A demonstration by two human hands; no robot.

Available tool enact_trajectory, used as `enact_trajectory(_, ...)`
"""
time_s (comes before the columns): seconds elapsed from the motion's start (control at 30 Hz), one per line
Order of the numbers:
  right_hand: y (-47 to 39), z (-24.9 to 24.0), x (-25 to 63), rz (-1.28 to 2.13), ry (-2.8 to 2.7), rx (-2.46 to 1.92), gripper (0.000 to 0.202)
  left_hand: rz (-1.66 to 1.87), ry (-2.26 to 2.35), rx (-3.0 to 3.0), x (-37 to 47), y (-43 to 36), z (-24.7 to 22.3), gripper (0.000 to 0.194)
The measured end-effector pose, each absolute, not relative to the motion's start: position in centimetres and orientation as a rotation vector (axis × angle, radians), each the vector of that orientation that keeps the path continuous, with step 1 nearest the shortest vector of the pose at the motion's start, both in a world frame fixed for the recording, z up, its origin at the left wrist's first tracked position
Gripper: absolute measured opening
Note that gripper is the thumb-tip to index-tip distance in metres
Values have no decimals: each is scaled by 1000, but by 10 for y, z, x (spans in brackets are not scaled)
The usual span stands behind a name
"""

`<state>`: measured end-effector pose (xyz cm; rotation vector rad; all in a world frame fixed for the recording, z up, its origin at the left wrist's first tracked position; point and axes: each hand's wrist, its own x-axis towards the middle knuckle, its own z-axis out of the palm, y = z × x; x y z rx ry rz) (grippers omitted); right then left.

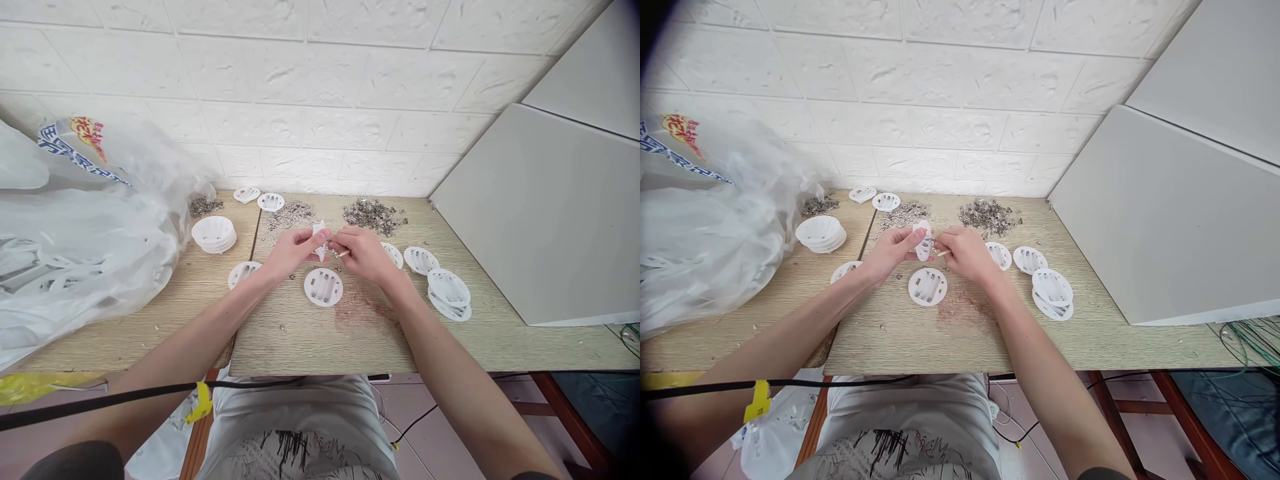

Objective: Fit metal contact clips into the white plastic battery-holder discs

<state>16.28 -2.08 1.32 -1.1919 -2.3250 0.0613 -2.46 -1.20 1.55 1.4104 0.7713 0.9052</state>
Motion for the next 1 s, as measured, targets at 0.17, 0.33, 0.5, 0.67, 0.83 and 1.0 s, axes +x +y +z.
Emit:
enact_trajectory(0.17, -20, 12, 162, 58, -2361, -1188, 21, 893, 800, 1427, -23, -15, 18, 51)
enact_trajectory(0.33, -19, 11, 161, 44, -2393, -1195, 20, 895, 817, 1455, -22, -16, 18, 52)
enact_trajectory(0.5, -19, 11, 159, 1, -2405, -1198, 20, 905, 856, 1477, -21, -16, 18, 52)
enact_trajectory(0.67, -19, 11, 158, -16, -2408, -1212, 19, 885, 865, 1485, -22, -15, 18, 52)
enact_trajectory(0.83, -21, 13, 156, 23, -2340, -1294, 22, 906, 799, 1404, -21, -14, 17, 50)
enact_trajectory(1.0, -22, 18, 159, 113, -2262, -1406, 25, 906, 780, 1384, -21, -12, 17, 48)
